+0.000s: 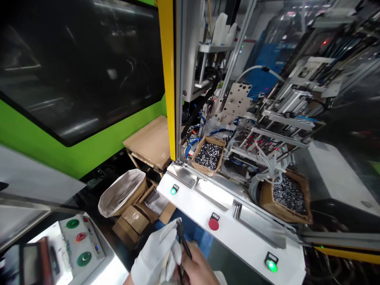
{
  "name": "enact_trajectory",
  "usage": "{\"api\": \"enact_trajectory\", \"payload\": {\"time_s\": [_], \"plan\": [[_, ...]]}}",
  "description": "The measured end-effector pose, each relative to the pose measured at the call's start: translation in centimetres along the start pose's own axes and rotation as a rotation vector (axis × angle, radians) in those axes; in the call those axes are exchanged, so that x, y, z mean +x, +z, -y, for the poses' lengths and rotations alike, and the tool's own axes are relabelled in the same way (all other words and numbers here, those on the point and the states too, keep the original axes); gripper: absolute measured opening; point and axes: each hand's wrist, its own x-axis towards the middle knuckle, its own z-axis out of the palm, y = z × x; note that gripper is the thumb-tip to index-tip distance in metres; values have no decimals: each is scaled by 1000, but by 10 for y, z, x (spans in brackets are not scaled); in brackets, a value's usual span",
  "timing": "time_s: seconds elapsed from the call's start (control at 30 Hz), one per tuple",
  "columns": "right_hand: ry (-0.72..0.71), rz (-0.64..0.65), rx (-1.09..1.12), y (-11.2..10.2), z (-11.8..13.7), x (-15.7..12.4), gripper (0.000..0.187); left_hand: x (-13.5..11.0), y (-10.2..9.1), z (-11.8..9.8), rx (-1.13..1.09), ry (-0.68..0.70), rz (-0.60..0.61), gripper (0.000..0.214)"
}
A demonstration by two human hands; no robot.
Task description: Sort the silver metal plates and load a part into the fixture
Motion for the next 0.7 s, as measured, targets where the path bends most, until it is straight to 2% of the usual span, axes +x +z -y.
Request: {"api": "enact_trajectory", "payload": {"time_s": [0.17,0.37,0.57,0.7], "plan": [[5,-7,51,-1,-7,2,55,-4,2,2,-21,-32,14,47],[-78,21,-75,0,1,0,51,-4,9,-3,42,-32,-99,70],[-99,26,-155,-2,-1,1,53,-10,13,-12,64,-57,-92,82],[-88,12,-228,1,9,-2,53,-7,10,-9,70,-62,-78,68]]}}
